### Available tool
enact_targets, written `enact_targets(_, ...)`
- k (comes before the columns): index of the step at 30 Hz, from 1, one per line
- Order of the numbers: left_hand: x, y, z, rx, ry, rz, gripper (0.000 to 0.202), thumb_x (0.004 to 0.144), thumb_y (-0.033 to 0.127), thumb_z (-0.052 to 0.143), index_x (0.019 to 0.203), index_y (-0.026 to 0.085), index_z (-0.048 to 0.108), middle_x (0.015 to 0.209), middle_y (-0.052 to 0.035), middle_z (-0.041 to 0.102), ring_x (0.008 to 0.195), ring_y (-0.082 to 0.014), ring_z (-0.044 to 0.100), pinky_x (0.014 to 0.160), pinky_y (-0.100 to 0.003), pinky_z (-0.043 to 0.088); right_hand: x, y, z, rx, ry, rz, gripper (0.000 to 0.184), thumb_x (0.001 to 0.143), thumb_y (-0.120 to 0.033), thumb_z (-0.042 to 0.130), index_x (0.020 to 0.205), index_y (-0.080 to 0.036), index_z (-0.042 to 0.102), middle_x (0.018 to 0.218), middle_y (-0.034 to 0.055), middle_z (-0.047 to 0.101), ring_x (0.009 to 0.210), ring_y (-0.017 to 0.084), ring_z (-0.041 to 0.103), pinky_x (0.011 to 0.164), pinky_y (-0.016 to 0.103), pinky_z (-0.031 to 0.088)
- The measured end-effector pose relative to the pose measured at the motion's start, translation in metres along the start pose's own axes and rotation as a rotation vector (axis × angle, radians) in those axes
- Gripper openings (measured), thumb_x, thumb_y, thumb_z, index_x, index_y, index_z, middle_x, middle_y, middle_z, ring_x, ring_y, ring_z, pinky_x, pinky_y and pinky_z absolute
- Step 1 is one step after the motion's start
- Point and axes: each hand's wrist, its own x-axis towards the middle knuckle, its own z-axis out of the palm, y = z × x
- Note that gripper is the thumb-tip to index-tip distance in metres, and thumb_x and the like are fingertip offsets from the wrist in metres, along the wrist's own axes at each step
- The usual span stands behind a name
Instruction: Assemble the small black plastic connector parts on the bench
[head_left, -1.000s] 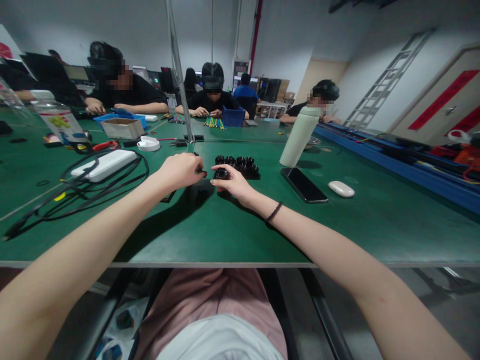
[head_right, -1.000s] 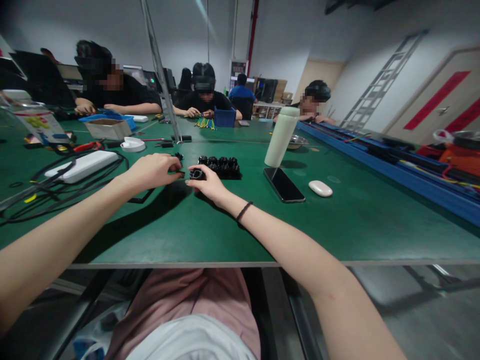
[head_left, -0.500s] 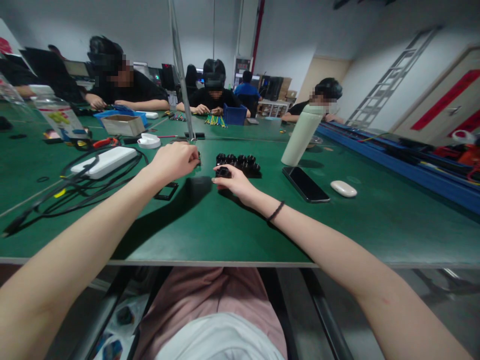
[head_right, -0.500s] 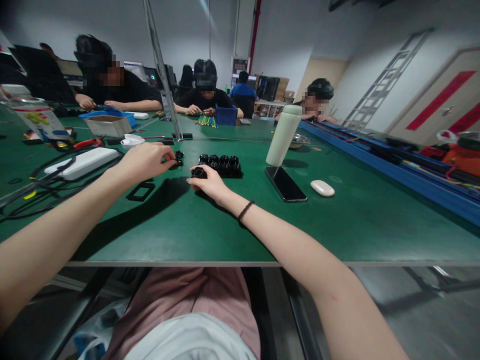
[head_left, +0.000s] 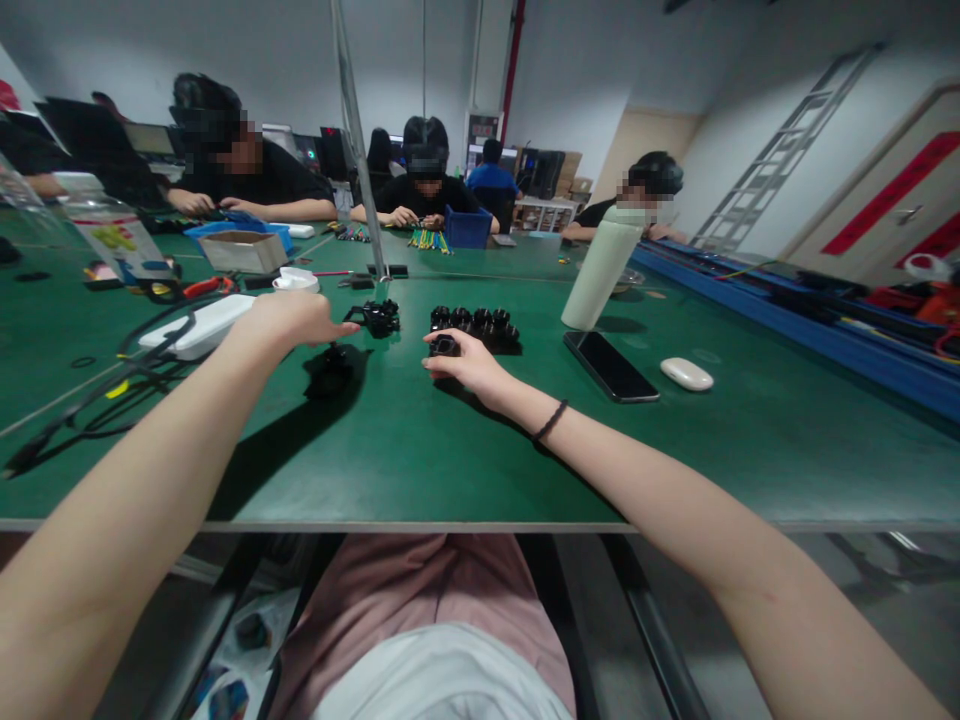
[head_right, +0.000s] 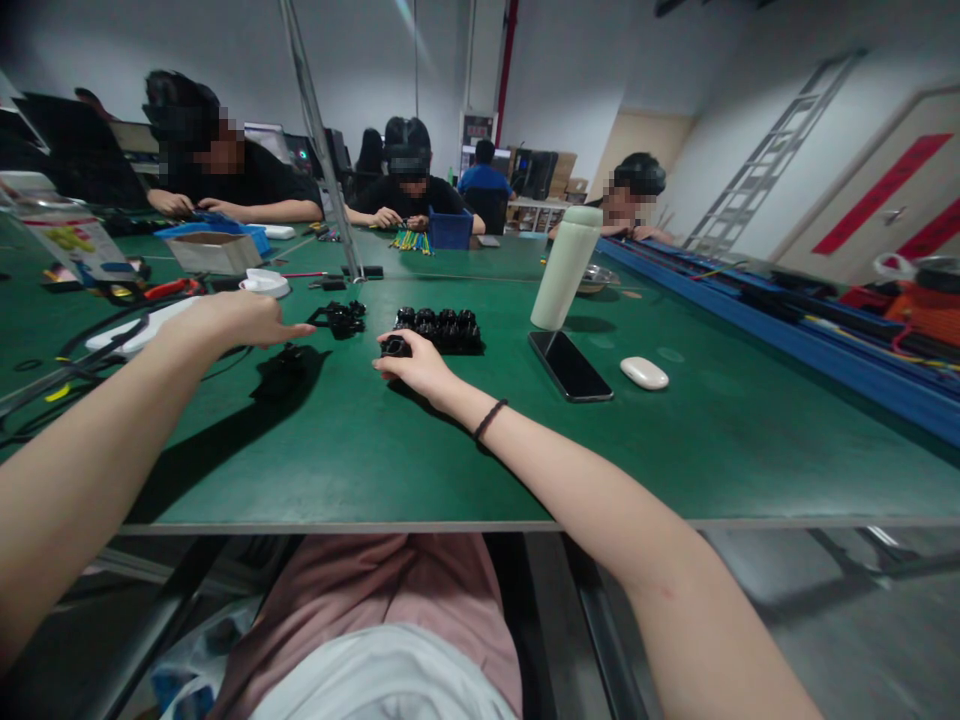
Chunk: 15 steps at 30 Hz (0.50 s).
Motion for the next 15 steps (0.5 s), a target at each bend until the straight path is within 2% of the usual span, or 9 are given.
enact_targets(1,0.0021,0.0005,0.0015,0.097,-0.141,-0.006,0.057,0.077,0.062,0.058,0.050,0.011,0.060,0.069,-0.0194,0.068,0.078,-0.0327,0.065,0.081,-0.043,0.046,0.0000,-0.0001,0.0001,-0.001,0.000,0.001,0.029,0.066,-0.005,0.070,0.091,-0.017,0.060,0.076,-0.0023,0.059,0.061,0.010,0.059,0.064,0.027,0.056)
enact_targets(3,0.0041,0.0031,0.0047,0.174,-0.292,-0.012,0.057,0.080,0.061,0.053,0.046,0.015,0.057,0.063,-0.0138,0.067,0.066,-0.0253,0.063,0.074,-0.035,0.046,0.0000,0.0001,0.0003,-0.007,0.001,0.002,0.029,0.066,-0.005,0.069,0.091,-0.017,0.060,0.076,-0.0025,0.059,0.062,0.010,0.060,0.065,0.027,0.056)
enact_targets(4,0.0042,0.0047,0.0063,0.174,-0.325,0.002,0.056,0.082,0.058,0.052,0.045,0.016,0.055,0.061,-0.0121,0.068,0.061,-0.0226,0.062,0.070,-0.031,0.045,0.0001,0.0003,0.0002,-0.009,-0.001,0.000,0.029,0.066,-0.005,0.069,0.091,-0.017,0.060,0.076,-0.0024,0.059,0.062,0.010,0.060,0.065,0.027,0.056)
enact_targets(8,0.0021,0.0088,0.0101,0.153,-0.351,0.082,0.051,0.084,0.046,0.051,0.042,0.017,0.053,0.060,-0.0115,0.068,0.052,-0.0187,0.057,0.058,-0.027,0.041,0.0005,0.0011,-0.0006,-0.011,-0.012,-0.008,0.030,0.066,-0.007,0.071,0.092,-0.017,0.060,0.078,-0.0012,0.059,0.063,0.010,0.059,0.066,0.028,0.057)
enact_targets(12,0.0025,0.0081,0.0100,0.151,-0.346,0.112,0.047,0.081,0.044,0.051,0.042,0.018,0.054,0.059,-0.0120,0.067,0.052,-0.0194,0.058,0.059,-0.028,0.042,0.0011,0.0017,-0.0016,-0.023,-0.022,-0.010,0.030,0.066,-0.008,0.070,0.092,-0.018,0.060,0.079,-0.0012,0.059,0.063,0.010,0.059,0.067,0.028,0.057)
enact_targets(15,0.0043,0.0066,0.0094,0.188,-0.319,0.150,0.042,0.079,0.043,0.052,0.048,0.016,0.061,0.061,-0.0133,0.069,0.056,-0.0223,0.061,0.062,-0.030,0.044,0.0022,0.0036,-0.0024,-0.032,-0.031,-0.025,0.030,0.066,-0.009,0.071,0.092,-0.018,0.059,0.079,-0.0012,0.059,0.064,0.010,0.060,0.068,0.029,0.058)
